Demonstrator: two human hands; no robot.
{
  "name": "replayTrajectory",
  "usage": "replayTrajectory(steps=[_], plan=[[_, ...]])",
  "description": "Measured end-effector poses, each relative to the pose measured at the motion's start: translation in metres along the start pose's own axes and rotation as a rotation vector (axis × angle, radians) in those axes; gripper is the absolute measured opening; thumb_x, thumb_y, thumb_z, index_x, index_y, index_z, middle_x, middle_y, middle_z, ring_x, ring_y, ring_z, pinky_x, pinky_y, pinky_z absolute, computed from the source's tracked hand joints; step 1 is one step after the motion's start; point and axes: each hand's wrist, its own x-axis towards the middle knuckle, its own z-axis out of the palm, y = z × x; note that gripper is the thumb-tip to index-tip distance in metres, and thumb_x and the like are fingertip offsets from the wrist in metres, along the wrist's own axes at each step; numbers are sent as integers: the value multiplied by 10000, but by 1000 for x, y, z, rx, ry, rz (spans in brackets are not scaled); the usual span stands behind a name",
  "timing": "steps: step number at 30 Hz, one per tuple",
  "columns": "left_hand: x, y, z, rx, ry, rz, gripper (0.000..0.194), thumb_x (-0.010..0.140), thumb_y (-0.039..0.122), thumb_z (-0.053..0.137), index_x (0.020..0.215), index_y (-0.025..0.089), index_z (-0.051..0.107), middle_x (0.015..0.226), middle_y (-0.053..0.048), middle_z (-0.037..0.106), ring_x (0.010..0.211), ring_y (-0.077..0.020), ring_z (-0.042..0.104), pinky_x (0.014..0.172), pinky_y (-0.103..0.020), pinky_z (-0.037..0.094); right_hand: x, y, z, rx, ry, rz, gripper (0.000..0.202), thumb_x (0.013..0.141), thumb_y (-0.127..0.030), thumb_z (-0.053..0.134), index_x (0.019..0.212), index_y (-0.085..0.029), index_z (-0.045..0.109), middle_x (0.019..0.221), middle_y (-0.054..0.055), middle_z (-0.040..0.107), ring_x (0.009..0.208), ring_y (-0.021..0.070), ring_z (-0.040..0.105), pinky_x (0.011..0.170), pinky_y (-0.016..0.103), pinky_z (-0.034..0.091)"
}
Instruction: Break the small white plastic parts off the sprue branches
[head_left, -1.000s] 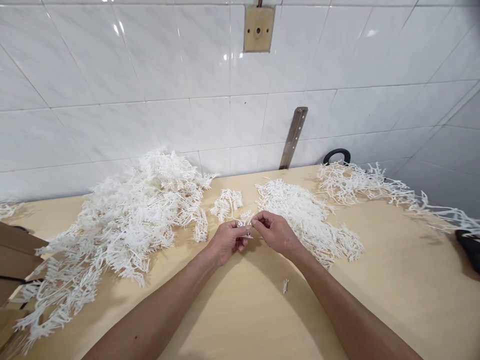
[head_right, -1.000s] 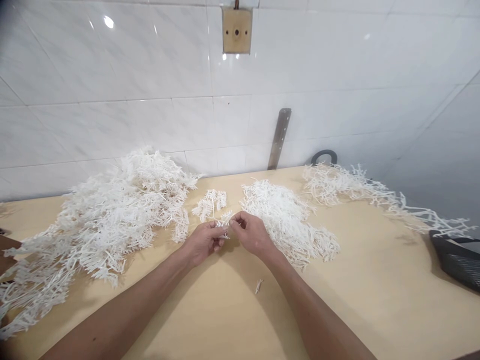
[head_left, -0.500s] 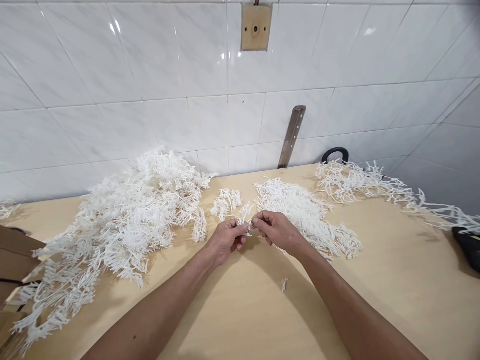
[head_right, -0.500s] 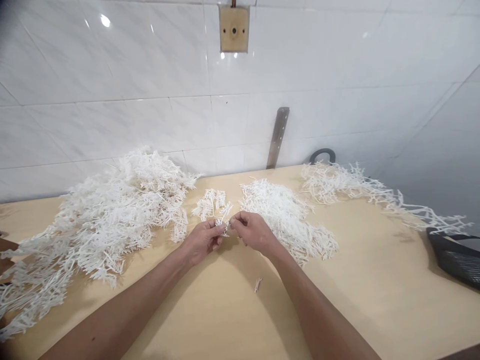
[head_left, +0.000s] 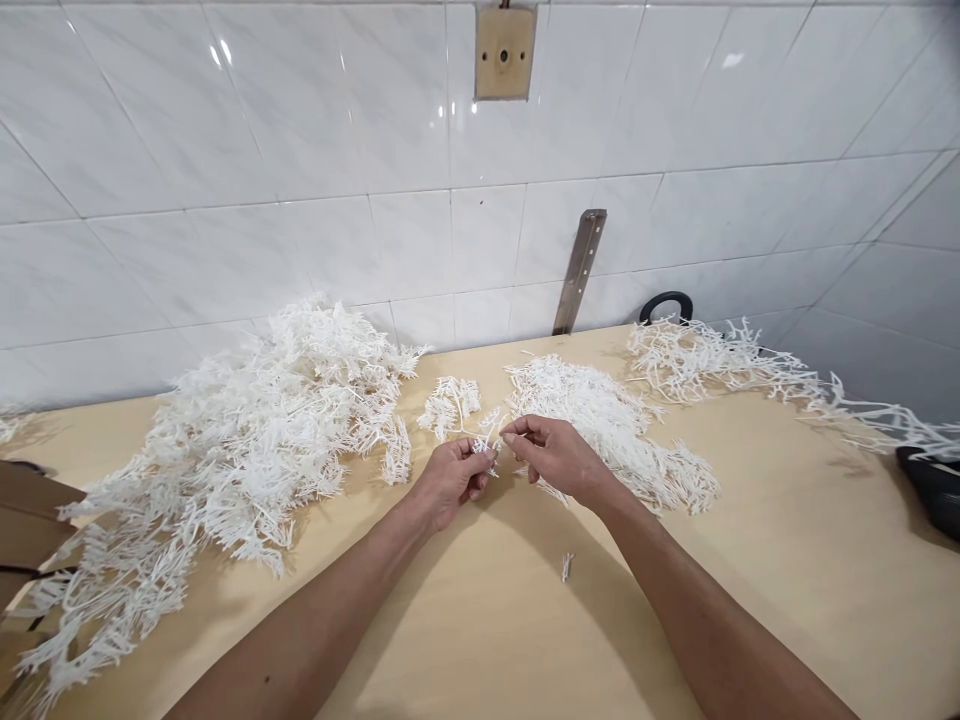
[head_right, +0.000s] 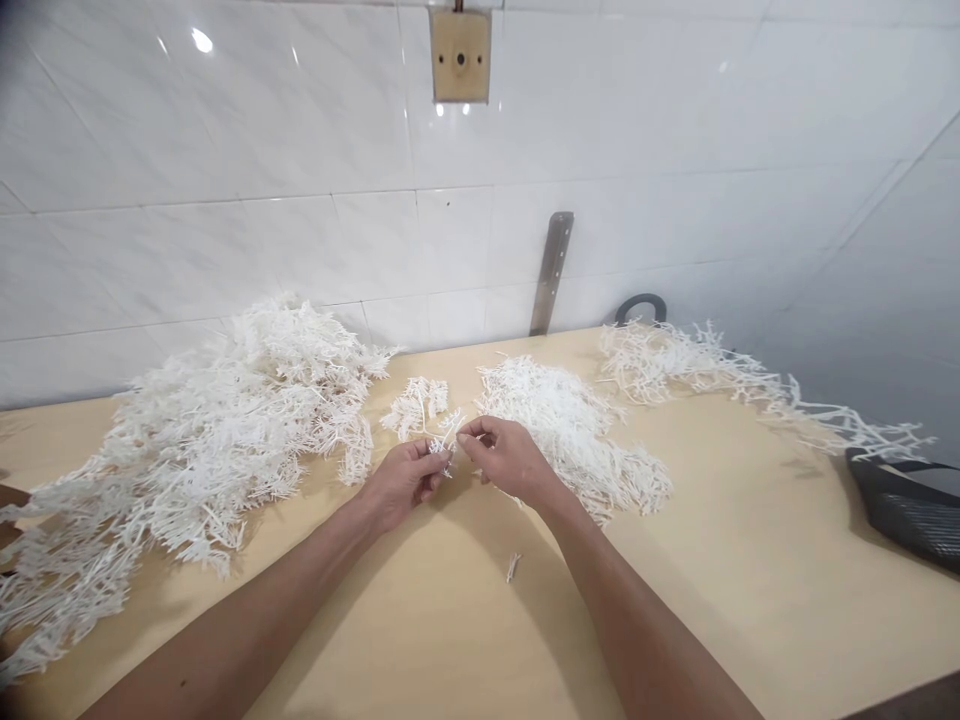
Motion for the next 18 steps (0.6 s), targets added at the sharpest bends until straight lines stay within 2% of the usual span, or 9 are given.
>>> replayTrajectory(steps=[6, 11, 18], plan=[[-2, 2, 3, 50, 24, 0, 337, 666, 368, 782, 726, 177, 511, 529, 47, 507, 457, -61, 412, 441, -200, 271, -1, -8, 1, -145, 53, -32, 217, 837, -375, 579, 818, -187, 685, 685, 3, 658, 445, 107, 555, 465, 242, 454], [-2, 2, 2, 50, 6, 3, 379, 648, 422, 796, 718, 178, 515, 517, 53, 483, 442, -53, 373, 424, -205, 196, -2, -8, 2, -212, 55, -49, 181, 831, -319, 542, 777, -190, 655, 682, 1, 656, 457, 105, 542, 471, 237, 431], [-1, 4, 1, 36, -28, -37, 404, 628, 456, 801, 671, 181, 508, 487, 64, 435, 411, -42, 290, 421, -232, 99, 0, -1, 10, -265, 109, -61, 167, 845, -286, 518, 833, -199, 659, 739, 15, 668, 570, 138, 576, 546, 260, 442]])
